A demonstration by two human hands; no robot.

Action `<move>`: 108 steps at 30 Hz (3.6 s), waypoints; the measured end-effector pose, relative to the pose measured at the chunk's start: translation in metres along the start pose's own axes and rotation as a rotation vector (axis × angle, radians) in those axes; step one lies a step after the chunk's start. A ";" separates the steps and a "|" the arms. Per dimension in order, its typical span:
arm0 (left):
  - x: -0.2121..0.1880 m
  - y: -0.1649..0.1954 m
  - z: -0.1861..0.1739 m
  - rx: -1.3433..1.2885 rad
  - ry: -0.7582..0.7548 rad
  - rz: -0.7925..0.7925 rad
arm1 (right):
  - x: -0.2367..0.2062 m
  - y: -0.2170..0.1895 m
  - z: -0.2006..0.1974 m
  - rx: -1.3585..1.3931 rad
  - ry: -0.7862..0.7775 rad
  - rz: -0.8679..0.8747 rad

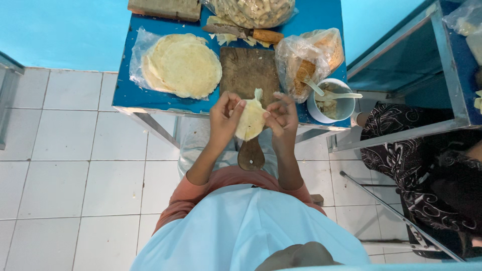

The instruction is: The person places cheese slices on a round flatbread on a wooden cutting board, scoops filling from a bowl with a spoon onto the bread, and folds the flatbread over the filling, pressing it closed by hand.

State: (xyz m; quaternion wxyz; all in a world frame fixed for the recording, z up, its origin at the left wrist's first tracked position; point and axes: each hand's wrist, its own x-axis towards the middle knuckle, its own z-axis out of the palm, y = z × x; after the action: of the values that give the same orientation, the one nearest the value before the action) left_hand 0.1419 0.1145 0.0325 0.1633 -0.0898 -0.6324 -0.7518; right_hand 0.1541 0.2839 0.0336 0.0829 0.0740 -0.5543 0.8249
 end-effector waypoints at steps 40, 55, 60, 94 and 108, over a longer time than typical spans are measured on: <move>-0.008 0.040 -0.002 0.078 -0.120 0.028 | 0.008 -0.037 0.007 -0.237 -0.090 -0.083; 0.008 0.030 -0.035 -0.048 0.075 -0.008 | 0.010 -0.022 -0.014 -0.077 0.055 -0.177; 0.013 0.022 -0.029 -0.042 -0.332 -0.137 | 0.004 -0.015 -0.008 -0.103 -0.076 -0.168; 0.004 0.036 -0.007 0.297 -0.440 -0.108 | -0.012 -0.005 -0.023 -0.320 -0.090 -0.324; 0.018 0.019 -0.049 -0.052 0.076 -0.026 | 0.020 -0.035 -0.024 -0.122 0.364 -0.466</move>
State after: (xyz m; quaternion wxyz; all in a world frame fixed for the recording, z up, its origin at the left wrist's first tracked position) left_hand 0.1359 0.0610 0.0473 0.1750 -0.0573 -0.6071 -0.7730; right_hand 0.1420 0.3200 0.0607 0.3720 0.0450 -0.5471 0.7485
